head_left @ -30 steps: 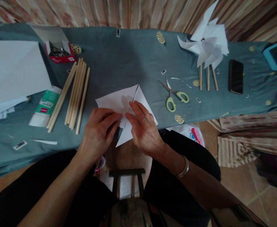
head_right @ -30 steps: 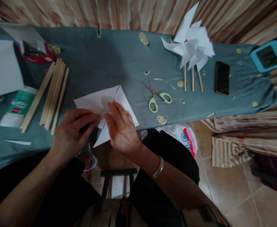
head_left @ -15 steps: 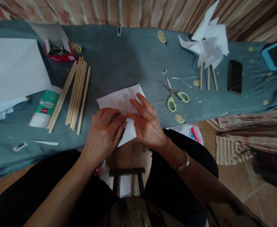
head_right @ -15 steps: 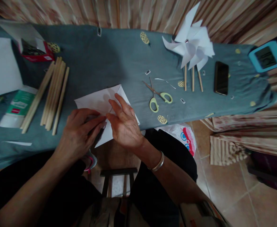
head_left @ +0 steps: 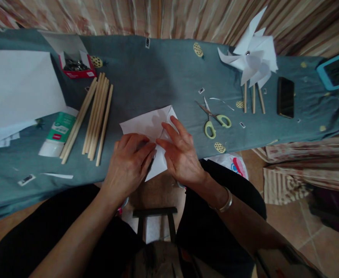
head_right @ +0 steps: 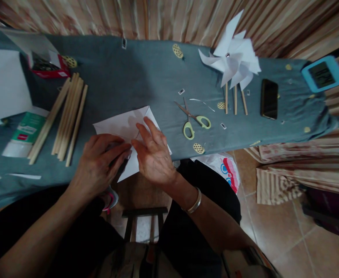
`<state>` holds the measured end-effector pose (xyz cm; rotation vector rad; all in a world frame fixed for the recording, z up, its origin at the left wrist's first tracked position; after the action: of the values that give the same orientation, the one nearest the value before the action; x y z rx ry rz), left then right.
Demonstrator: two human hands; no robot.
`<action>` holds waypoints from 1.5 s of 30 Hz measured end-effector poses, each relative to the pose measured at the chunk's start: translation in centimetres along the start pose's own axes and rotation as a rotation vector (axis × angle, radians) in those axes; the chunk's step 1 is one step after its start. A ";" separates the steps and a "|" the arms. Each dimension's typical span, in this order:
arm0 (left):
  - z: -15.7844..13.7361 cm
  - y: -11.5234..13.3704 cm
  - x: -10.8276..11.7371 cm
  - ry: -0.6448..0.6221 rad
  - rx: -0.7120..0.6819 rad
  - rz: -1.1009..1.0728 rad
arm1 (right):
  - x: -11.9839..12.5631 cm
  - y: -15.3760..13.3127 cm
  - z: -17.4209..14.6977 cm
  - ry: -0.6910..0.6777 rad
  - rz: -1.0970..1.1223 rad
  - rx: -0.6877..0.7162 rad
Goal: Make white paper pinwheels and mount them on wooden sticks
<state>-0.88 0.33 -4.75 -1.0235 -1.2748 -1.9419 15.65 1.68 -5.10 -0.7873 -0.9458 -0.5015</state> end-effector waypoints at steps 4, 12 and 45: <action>0.1 0.0 0.0 0.004 -0.010 -0.003 | -0.7 -0.8 0.4 -0.038 -0.074 0.054; 0.2 0.0 0.1 0.017 -0.026 0.014 | 1.6 1.2 0.6 -0.040 0.089 -0.046; -2.8 0.8 0.5 0.124 -0.184 -0.045 | 2.6 2.6 -1.7 -0.022 0.037 -0.139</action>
<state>-1.25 -2.59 -4.61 -0.9519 -1.0748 -2.1533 19.65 1.86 -4.41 -0.9359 -0.9226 -0.5315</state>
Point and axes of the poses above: each hand's wrist, its own z-axis towards the middle knuckle, its own x-axis out of the back of the hand, y = z × x, the point moved 2 cm from there along z, towards the middle knuckle, and after that the axes turned 5 degrees about x, right-handed, at the moved point
